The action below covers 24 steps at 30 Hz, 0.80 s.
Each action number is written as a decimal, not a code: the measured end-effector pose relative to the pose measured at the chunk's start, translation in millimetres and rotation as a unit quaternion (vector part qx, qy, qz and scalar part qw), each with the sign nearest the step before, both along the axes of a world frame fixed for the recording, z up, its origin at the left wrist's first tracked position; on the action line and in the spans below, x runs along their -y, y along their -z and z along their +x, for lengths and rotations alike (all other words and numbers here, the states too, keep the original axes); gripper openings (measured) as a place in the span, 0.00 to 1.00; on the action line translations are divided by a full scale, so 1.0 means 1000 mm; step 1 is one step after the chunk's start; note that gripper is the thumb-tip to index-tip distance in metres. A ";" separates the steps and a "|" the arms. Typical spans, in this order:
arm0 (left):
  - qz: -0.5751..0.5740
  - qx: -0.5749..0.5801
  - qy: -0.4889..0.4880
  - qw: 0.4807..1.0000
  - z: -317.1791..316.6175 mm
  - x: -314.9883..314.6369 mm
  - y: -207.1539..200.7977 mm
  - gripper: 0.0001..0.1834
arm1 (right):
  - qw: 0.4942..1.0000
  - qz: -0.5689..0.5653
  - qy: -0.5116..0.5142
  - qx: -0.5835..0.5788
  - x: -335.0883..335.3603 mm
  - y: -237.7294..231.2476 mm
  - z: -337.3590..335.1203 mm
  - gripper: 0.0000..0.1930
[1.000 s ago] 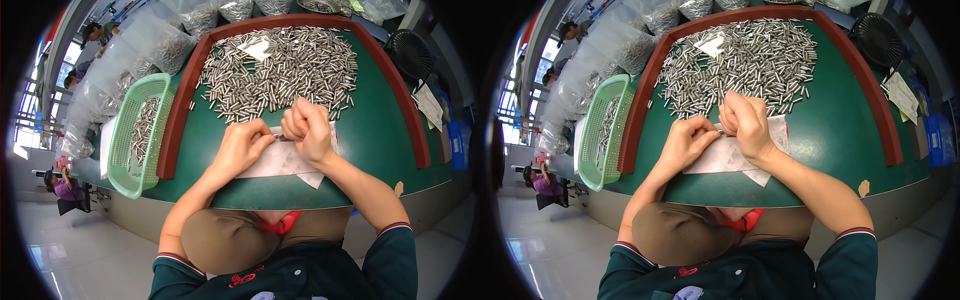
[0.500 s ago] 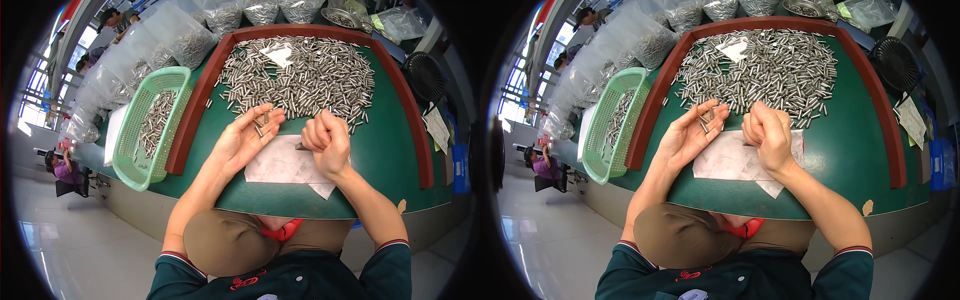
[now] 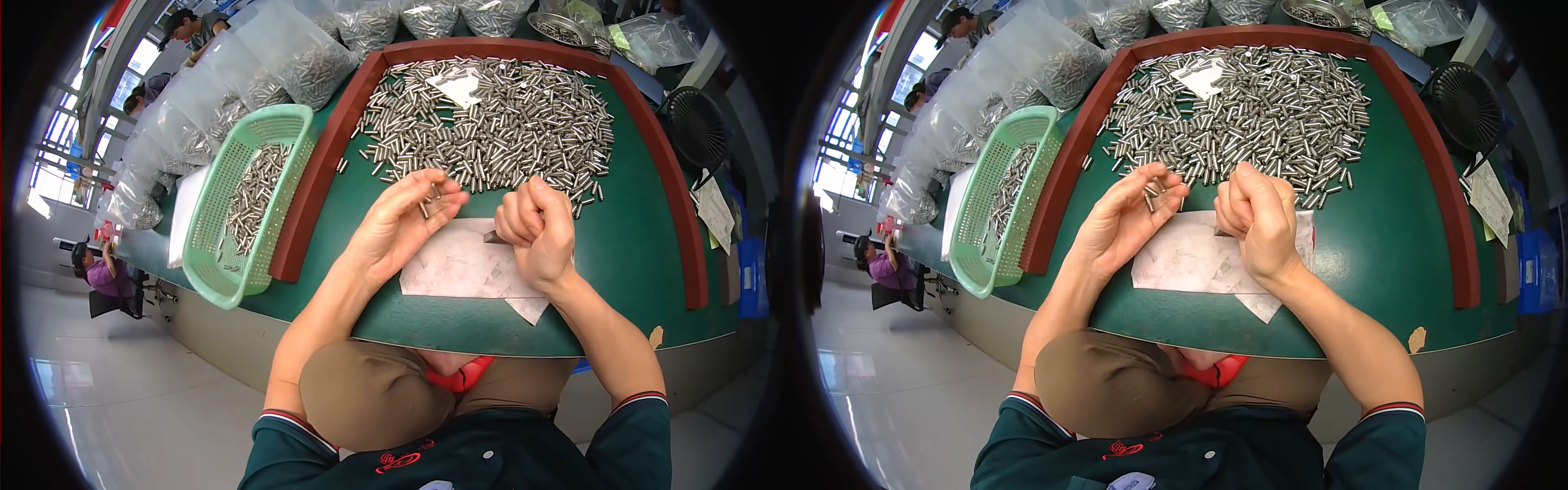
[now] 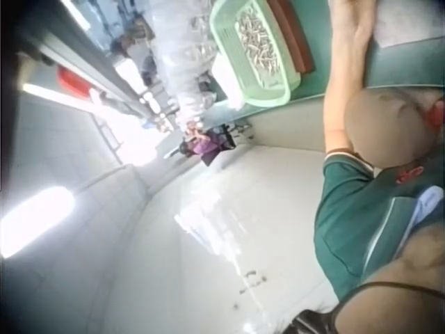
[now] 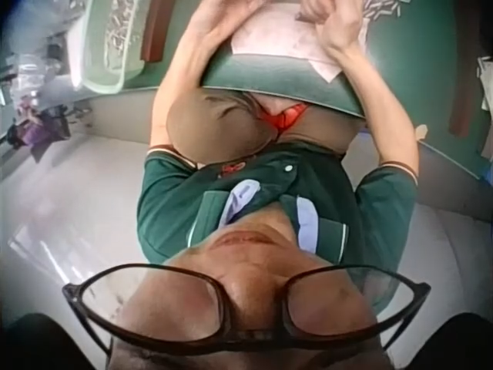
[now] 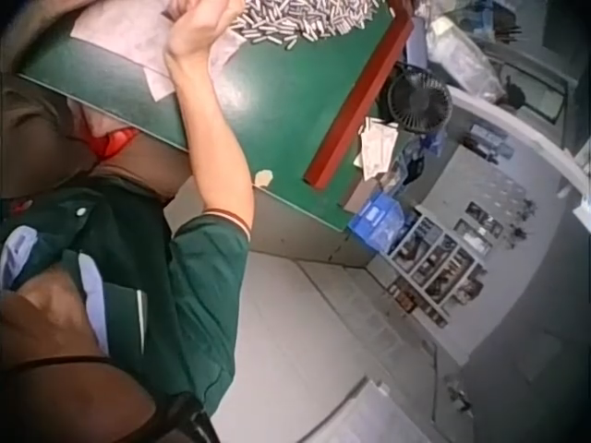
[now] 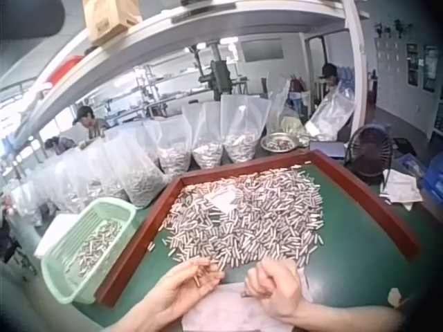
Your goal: Manually assembling small metal pins using a specialized hand tool at a manufacturing workbench.
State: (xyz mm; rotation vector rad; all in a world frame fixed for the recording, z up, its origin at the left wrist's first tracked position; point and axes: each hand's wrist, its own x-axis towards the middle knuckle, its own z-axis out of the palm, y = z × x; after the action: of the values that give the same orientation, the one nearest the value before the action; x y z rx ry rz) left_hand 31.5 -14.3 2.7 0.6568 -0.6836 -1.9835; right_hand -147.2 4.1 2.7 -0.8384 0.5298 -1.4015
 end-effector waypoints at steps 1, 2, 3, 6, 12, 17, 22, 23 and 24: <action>-0.013 0.008 0.008 1.000 0.006 0.001 0.004 0.09 | 1.000 0.001 -0.002 0.000 0.000 -0.001 0.000 0.22; -0.030 0.056 -0.015 0.998 0.004 0.002 0.001 0.07 | 1.000 0.003 -0.001 0.000 0.000 0.000 0.000 0.22; -0.057 0.134 -0.022 0.989 0.006 0.002 0.002 0.07 | 1.000 -0.003 -0.001 -0.003 0.000 0.000 -0.001 0.22; -0.269 0.468 -0.098 0.836 -0.005 -0.002 -0.003 0.06 | 1.000 -0.008 0.000 -0.005 0.000 0.000 -0.001 0.22; -0.430 0.603 -0.088 0.666 -0.007 -0.003 0.002 0.07 | 1.000 -0.009 -0.007 -0.004 -0.001 0.000 0.000 0.21; -0.524 0.629 -0.044 0.573 -0.009 0.003 0.005 0.08 | 1.000 -0.012 -0.003 -0.010 0.000 0.002 -0.002 0.22; -0.559 0.637 -0.014 0.530 -0.015 0.006 -0.001 0.07 | 1.000 -0.011 0.002 -0.017 0.000 -0.002 -0.001 0.21; -0.567 0.634 -0.006 0.527 -0.015 0.007 -0.001 0.06 | 1.000 -0.011 0.001 -0.016 0.000 -0.001 0.000 0.21; -0.566 0.634 -0.007 0.526 -0.015 0.008 -0.001 0.06 | 1.000 -0.011 -0.001 -0.012 0.001 -0.001 0.001 0.21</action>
State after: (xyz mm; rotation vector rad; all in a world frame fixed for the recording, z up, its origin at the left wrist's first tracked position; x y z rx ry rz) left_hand 16.6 -22.2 3.3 1.0906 -2.4547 -0.2611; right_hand -146.4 3.5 3.5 -0.8741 0.5342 -1.3988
